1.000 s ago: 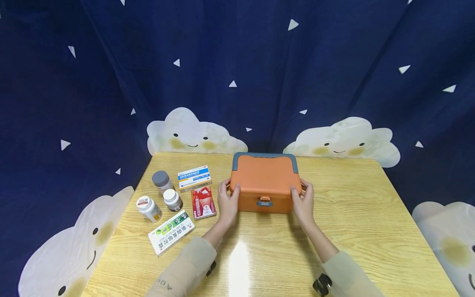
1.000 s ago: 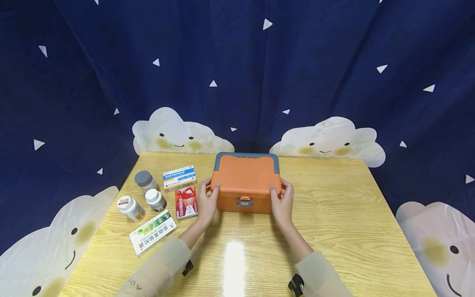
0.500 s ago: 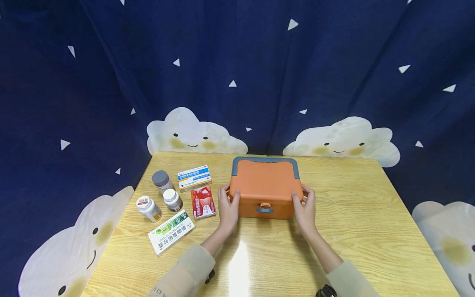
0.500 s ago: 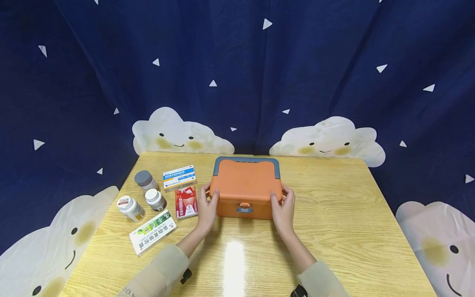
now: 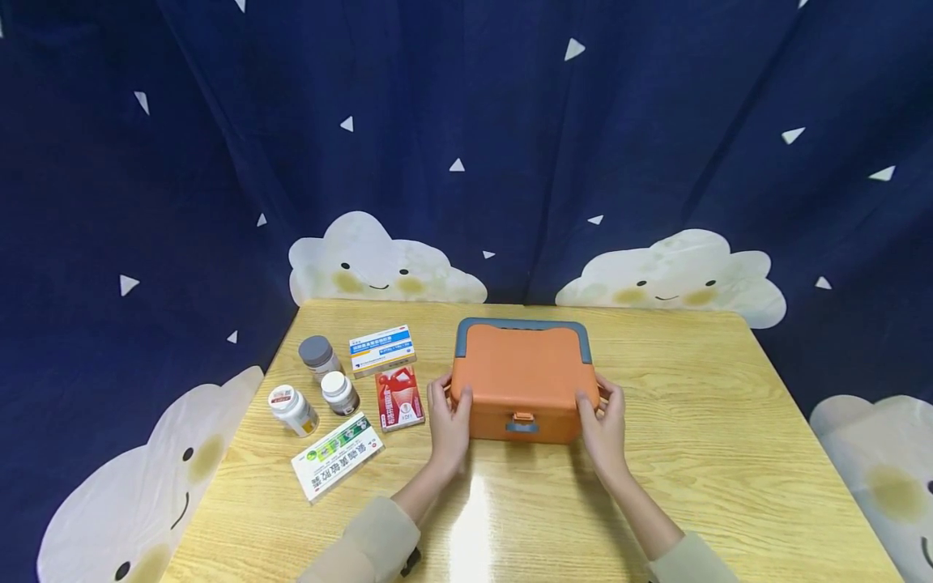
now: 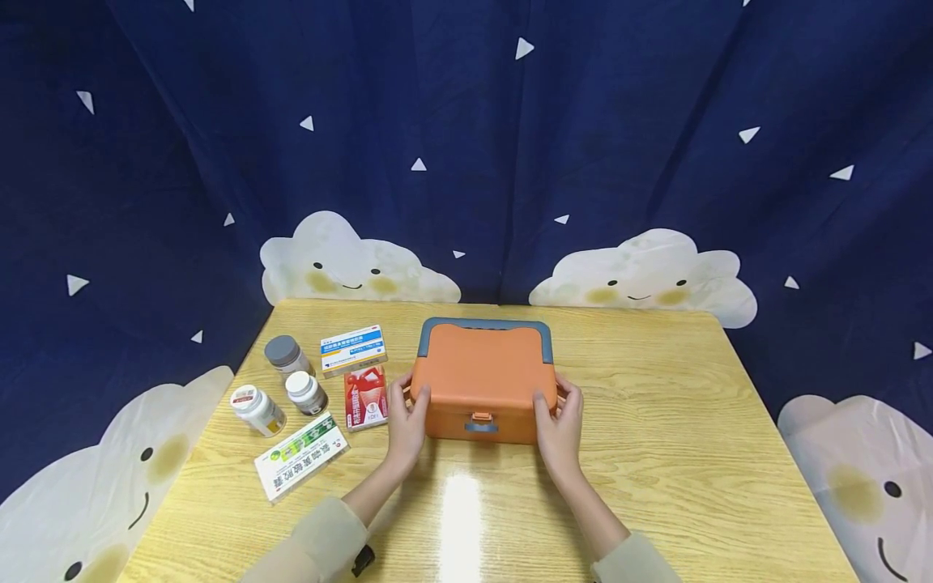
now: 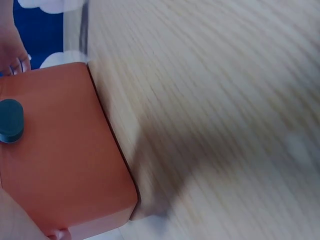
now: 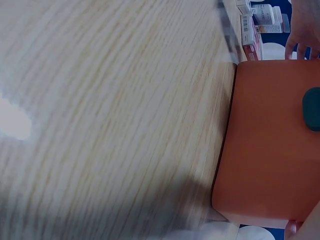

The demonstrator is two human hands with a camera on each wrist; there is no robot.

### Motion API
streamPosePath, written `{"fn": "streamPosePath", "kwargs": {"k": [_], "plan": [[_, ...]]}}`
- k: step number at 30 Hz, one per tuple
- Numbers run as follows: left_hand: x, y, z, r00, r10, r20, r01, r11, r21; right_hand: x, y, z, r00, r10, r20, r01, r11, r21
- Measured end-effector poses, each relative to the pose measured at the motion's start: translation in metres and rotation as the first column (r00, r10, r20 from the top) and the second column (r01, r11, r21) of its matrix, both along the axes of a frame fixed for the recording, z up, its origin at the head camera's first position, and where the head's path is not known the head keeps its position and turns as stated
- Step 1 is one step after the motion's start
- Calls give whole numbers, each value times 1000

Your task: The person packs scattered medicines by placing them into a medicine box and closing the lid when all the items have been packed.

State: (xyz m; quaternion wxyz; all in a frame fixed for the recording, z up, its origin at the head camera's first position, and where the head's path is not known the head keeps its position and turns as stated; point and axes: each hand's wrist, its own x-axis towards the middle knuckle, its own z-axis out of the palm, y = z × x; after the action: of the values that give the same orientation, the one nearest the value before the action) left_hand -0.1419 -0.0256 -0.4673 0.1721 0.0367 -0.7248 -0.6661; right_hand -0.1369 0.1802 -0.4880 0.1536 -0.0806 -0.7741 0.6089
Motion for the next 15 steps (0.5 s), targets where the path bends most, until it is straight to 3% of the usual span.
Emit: {"fn": "streamPosePath", "kwargs": {"k": [8,15], "plan": [[-6,-2,-34,1000,-9,17,9,1000,13,19,-10,27,1000,-4,-22,4,1000,8],[0,-1,-40,993,16,-120,-19,999,-27,26,-12,29,999,-16,-31,16,1000,22]]}}
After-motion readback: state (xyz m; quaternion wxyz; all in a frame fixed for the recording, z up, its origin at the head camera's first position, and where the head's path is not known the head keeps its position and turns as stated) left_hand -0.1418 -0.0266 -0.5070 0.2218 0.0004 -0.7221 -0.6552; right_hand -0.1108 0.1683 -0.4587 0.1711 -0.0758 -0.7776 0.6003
